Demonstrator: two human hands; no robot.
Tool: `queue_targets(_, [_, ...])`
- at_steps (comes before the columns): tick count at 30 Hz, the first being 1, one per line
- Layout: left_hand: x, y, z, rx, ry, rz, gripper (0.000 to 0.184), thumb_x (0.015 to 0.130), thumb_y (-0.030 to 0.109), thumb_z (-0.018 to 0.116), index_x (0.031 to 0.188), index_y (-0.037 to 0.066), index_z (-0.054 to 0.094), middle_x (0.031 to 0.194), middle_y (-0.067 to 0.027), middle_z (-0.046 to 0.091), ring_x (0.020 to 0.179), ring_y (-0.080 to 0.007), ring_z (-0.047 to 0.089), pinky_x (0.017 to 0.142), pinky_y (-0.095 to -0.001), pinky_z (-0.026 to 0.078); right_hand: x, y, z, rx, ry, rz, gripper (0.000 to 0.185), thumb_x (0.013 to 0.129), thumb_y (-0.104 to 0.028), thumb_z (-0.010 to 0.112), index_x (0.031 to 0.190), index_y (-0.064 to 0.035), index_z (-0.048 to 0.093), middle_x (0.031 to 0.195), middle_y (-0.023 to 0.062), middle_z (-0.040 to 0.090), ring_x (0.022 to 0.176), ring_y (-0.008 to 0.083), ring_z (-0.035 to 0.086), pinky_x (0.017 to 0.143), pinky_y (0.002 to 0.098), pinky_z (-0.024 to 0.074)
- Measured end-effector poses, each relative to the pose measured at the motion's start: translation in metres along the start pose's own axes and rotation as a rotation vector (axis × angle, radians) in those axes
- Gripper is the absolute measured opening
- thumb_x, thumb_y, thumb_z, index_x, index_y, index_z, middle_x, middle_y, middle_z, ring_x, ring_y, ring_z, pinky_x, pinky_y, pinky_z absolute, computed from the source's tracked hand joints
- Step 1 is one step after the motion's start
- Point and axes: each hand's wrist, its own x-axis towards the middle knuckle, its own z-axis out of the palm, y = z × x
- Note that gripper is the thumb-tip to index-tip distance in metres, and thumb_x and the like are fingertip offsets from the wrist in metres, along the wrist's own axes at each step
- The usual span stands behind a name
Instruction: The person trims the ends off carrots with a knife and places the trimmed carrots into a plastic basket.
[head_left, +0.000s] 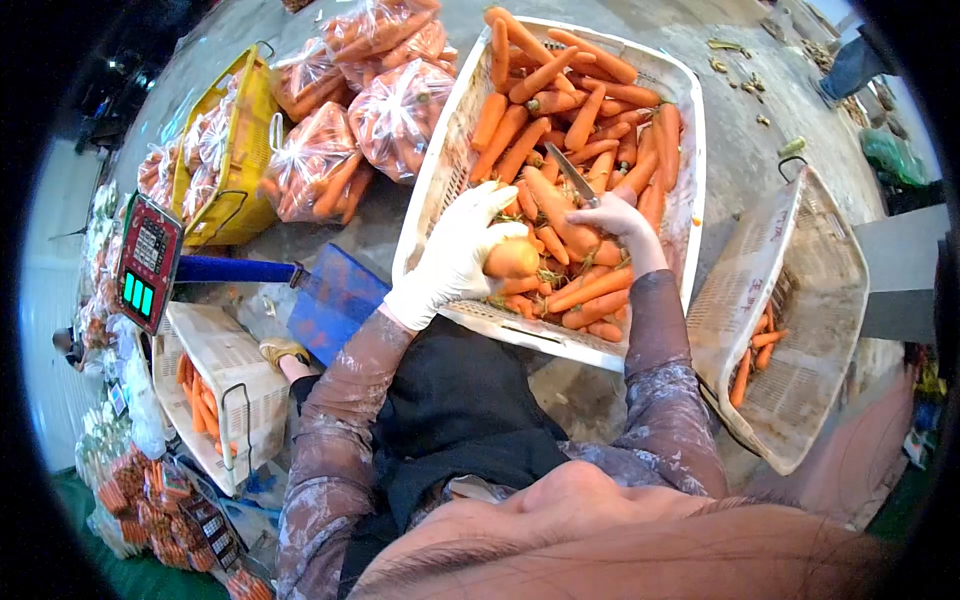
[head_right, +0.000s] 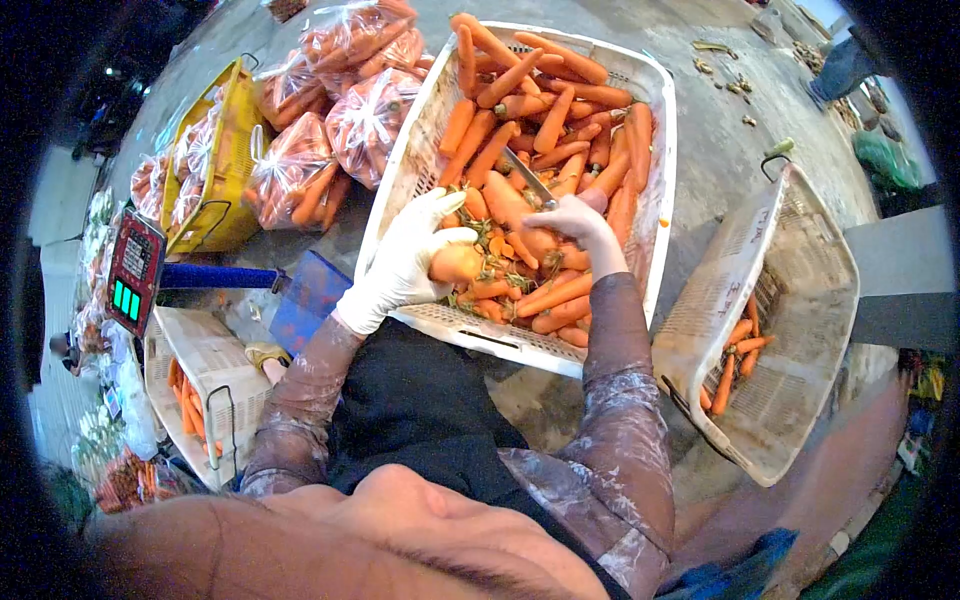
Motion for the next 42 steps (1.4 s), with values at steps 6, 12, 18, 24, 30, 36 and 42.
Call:
queue_targets(6, [0.014, 0.01, 0.003, 0.287, -0.061, 0.084, 0.075, 0.052, 0.02, 0.078, 0.121, 0.011, 0.051, 0.122, -0.0182, 0.049, 0.119, -0.0349, 0.044, 0.103, -0.042, 0.032, -0.078, -0.091, 0.056, 0.96, -0.167, -0.225, 0.04, 0.083, -0.04, 0.062, 0.104, -0.0047, 0.061, 0.084, 0.0003, 0.061, 0.064, 0.008, 0.055, 0.051, 0.0201, 0.0417])
queue_targets(12, [0.001, 0.001, 0.007, -0.692, 0.183, -0.337, 0.073, 0.06, 0.018, 0.076, 0.123, 0.003, 0.045, 0.11, -0.0128, 0.057, 0.105, -0.0231, 0.055, 0.093, -0.0322, 0.042, -0.084, -0.092, 0.038, 0.409, 0.431, -0.733, 0.032, 0.079, -0.025, 0.068, 0.058, -0.0081, 0.052, 0.048, 0.0002, 0.049, 0.039, 0.0142, 0.045, 0.038, 0.0266, 0.0336])
queue_targets(18, [0.001, -0.003, 0.018, -0.614, 0.038, -0.414, 0.076, 0.06, 0.016, 0.076, 0.127, 0.002, 0.042, 0.115, -0.0123, 0.056, 0.108, -0.0188, 0.053, 0.094, -0.0303, 0.041, -0.081, -0.09, 0.05, -0.328, 0.881, -0.794, 0.013, 0.069, -0.018, 0.062, 0.061, -0.0087, 0.059, 0.058, 0.0119, 0.057, 0.056, 0.0306, 0.06, 0.053, 0.0409, 0.0472])
queue_targets(24, [0.01, 0.011, 0.016, -0.76, 0.131, -0.377, 0.075, 0.061, 0.013, 0.074, 0.128, 0.002, 0.042, 0.117, -0.0117, 0.055, 0.109, -0.0187, 0.052, 0.095, -0.0309, 0.04, -0.076, -0.087, 0.053, -0.405, 0.782, -0.701, 0.011, 0.068, -0.019, 0.063, 0.064, -0.009, 0.061, 0.06, 0.0114, 0.06, 0.06, 0.0302, 0.061, 0.056, 0.0414, 0.0487])
queue_targets(30, [-0.002, 0.001, 0.014, -0.616, 0.042, -0.458, 0.078, 0.061, 0.014, 0.073, 0.129, 0.001, 0.039, 0.123, -0.0105, 0.051, 0.114, -0.0201, 0.049, 0.098, -0.0312, 0.038, -0.069, -0.084, 0.056, -0.427, 0.709, -0.595, 0.014, 0.07, -0.021, 0.063, 0.067, -0.0076, 0.064, 0.065, 0.0144, 0.062, 0.066, 0.0322, 0.063, 0.061, 0.0414, 0.0507])
queue_targets(36, [-0.042, -0.026, 0.012, -1.173, 0.178, -0.444, 0.097, 0.057, 0.045, 0.076, 0.133, 0.001, 0.035, 0.132, -0.014, 0.043, 0.121, -0.0251, 0.042, 0.104, -0.0391, 0.032, -0.025, -0.039, 0.05, -0.574, 0.438, -0.144, 0.023, 0.075, -0.025, 0.058, 0.076, -0.0035, 0.068, 0.077, 0.0226, 0.063, 0.077, 0.0346, 0.064, 0.069, 0.0426, 0.0509])
queue_targets(42, [-0.037, -0.04, -0.012, -2.37, 0.583, -0.314, 0.083, 0.072, 0.047, 0.061, 0.134, -0.001, 0.033, 0.125, -0.0155, 0.05, 0.111, -0.0289, 0.05, 0.098, -0.0404, 0.041, -0.037, -0.057, 0.036, -0.607, 0.439, -0.092, 0.027, 0.074, -0.023, 0.057, 0.086, -0.0014, 0.067, 0.087, 0.0211, 0.066, 0.084, 0.0342, 0.065, 0.074, 0.0425, 0.0517])
